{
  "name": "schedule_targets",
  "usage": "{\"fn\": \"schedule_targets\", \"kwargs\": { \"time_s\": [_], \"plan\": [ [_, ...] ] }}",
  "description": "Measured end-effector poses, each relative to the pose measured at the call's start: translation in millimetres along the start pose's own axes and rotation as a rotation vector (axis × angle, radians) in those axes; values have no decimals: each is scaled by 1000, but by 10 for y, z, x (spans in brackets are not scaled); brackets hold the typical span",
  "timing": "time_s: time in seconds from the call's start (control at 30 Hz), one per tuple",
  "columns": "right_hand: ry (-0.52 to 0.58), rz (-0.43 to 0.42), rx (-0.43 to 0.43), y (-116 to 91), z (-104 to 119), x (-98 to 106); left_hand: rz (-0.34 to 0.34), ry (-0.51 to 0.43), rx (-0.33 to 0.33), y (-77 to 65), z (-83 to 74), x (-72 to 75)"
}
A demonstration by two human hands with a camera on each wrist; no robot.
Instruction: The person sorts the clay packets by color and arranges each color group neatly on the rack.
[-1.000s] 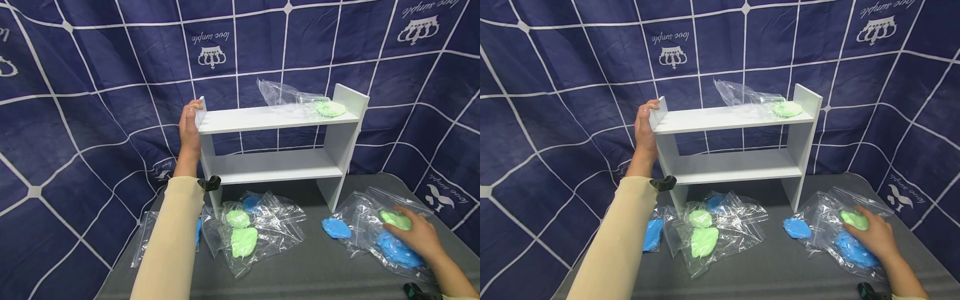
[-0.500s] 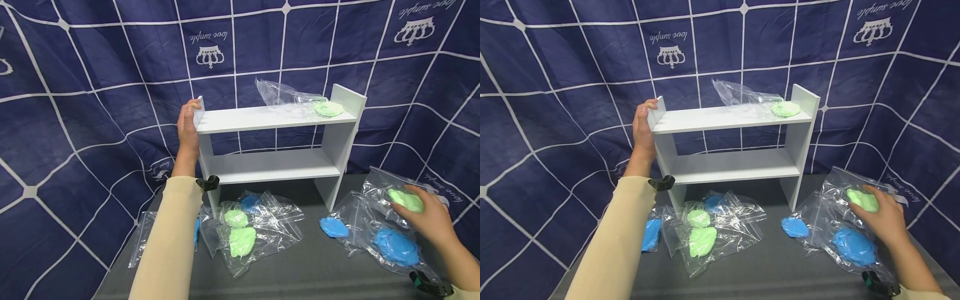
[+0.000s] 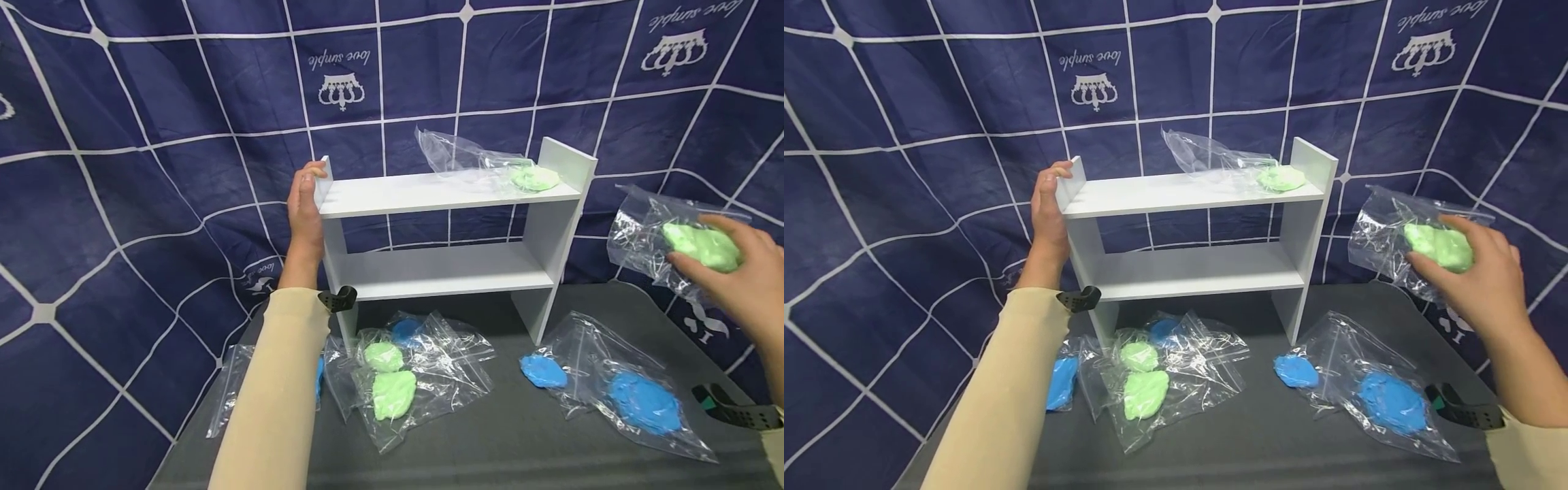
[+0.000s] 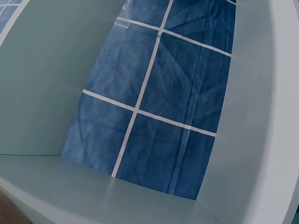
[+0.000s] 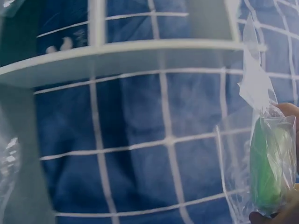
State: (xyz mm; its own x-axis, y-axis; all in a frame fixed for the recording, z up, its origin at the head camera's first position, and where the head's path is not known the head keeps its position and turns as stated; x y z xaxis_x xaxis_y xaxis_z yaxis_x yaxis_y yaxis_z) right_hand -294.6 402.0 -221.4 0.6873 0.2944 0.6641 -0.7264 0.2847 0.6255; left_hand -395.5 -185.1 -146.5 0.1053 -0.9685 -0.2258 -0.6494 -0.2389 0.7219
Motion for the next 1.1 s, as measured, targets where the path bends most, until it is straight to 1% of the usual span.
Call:
{"fn": "schedule_targets", "kwargs": {
  "time_s": [0.13,0.2,0.37,0.5,0.6,0.77,0.9,1.1],
  "plan": [
    [84,-111,-20,146,235,228,-1,-4,-3,9,-2,7],
    [96,-141,-19,235,382,314,-4,-7,-3,13,-8,9],
    [111,-162,0,446,763,462,1,2,25,-10,29,6],
    [141,-185,62,607,1146,515,2,7,28,-16,32,1],
    [177,-192,146,714,1481,505,-5,5,9,-2,3,6],
    [217,-166,275,818,1978,429,-6,6,-2,7,-9,12],
    [230,-113,333,890,2297,327,-8,11,3,4,-6,15],
    [246,1,383,993,2692,19,-2,-1,8,2,1,1]
  ]
}}
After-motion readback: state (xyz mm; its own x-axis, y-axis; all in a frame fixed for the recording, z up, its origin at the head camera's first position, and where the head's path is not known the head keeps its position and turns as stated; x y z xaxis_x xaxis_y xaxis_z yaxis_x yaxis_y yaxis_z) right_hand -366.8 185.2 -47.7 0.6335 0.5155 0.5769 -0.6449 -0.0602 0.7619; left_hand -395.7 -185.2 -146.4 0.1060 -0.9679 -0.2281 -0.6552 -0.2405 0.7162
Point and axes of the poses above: each hand's wrist, its own y-axis towards the middle knuckle, its own x-axis out of the back of the hand, z = x × y, the point moved 10 cm from there along y, towards the middle knuckle, and after that the axes turned 10 degrees about -y, right-handed, at the moved point
